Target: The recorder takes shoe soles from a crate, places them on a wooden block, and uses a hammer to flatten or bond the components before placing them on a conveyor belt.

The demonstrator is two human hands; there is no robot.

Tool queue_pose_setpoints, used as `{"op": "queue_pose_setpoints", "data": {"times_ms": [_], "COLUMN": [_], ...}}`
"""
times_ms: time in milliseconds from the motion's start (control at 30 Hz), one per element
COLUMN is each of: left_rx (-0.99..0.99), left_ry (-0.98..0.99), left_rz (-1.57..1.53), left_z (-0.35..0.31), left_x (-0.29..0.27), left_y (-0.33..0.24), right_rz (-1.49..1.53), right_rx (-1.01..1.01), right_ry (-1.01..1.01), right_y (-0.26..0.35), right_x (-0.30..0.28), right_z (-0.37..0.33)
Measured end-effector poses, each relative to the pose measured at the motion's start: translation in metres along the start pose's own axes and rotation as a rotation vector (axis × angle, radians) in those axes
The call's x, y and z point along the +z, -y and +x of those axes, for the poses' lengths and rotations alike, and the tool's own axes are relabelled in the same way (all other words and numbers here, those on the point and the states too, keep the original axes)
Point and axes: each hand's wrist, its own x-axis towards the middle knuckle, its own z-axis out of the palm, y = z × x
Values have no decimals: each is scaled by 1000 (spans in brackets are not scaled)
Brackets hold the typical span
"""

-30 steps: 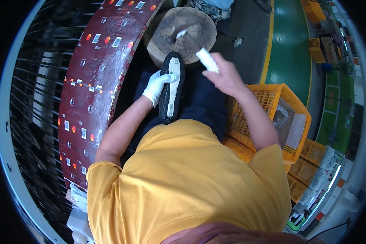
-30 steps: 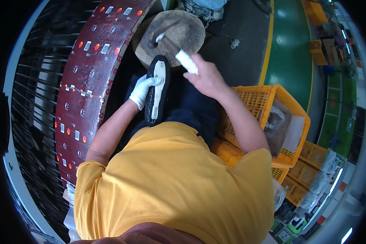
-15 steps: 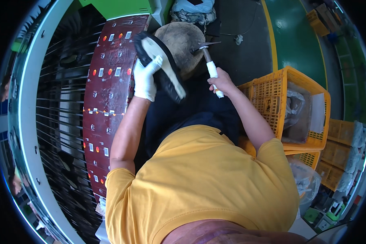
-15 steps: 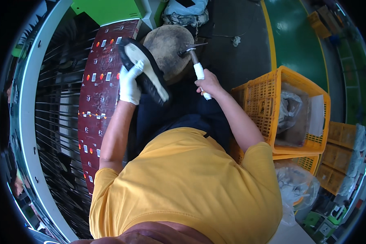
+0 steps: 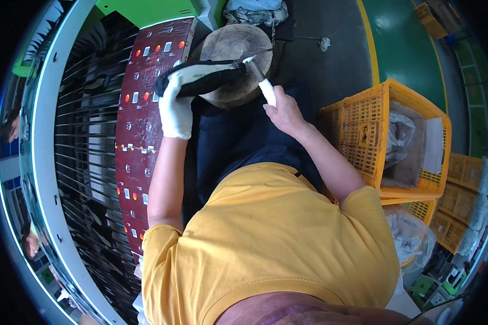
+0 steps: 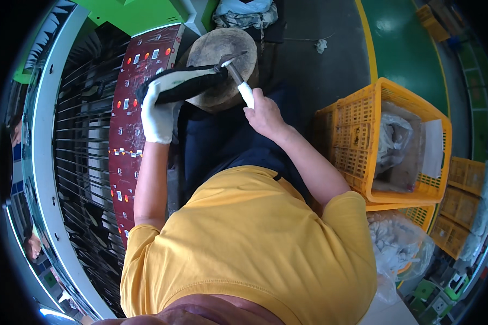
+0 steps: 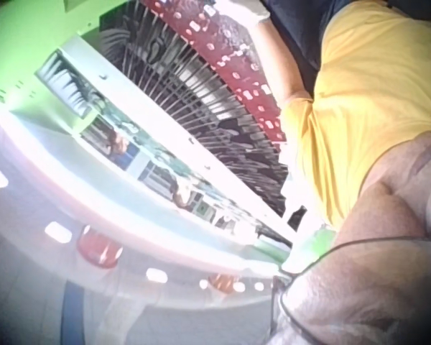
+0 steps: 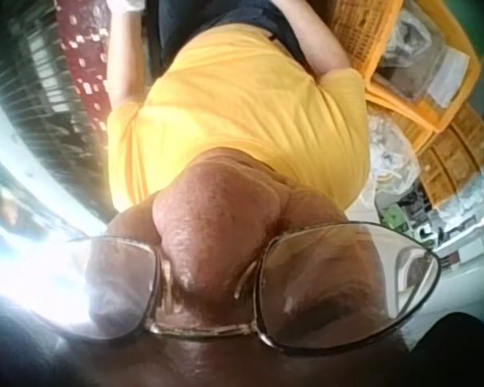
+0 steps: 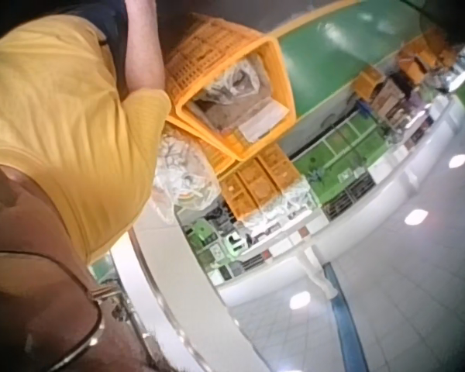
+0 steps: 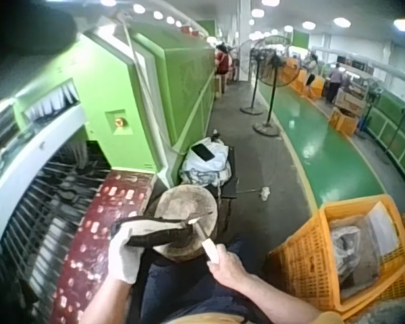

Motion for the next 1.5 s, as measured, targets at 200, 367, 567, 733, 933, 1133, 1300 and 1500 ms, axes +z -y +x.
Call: {"op": "queue_pose_setpoints", "data": {"times_ms": [200, 367, 567, 733, 933, 1133, 1300, 1500], "left_rx": [-187, -449, -610, -522, -518, -488, -500, -513], "left_ry": [-13, -4, -138, -214, -208, -254, -220, -208], "left_rz": [91, 117, 41, 73, 54, 9, 61, 43], "left_z": [-75, -111, -120, -131, -122, -111, -110, -109], "left_x": [-16, -7, -6, 9, 17, 9, 11, 12], "left_y": [-13, -12, 32, 51, 59, 54, 61, 58], "right_rz": [-21, -59, 40, 225, 319, 127, 564, -65], "right_rx": [-57, -139, -121, -250, -536, -174, -421, -308], "right_ry": [40, 82, 225, -106, -457, 18, -333, 69], "right_y": [-9, 2, 25, 95, 70, 94, 116, 71], "right_x": [4, -7, -21, -84, -60, -84, -79, -38], "right_z": [-4, 3, 21, 47, 47, 40, 41, 32]}}
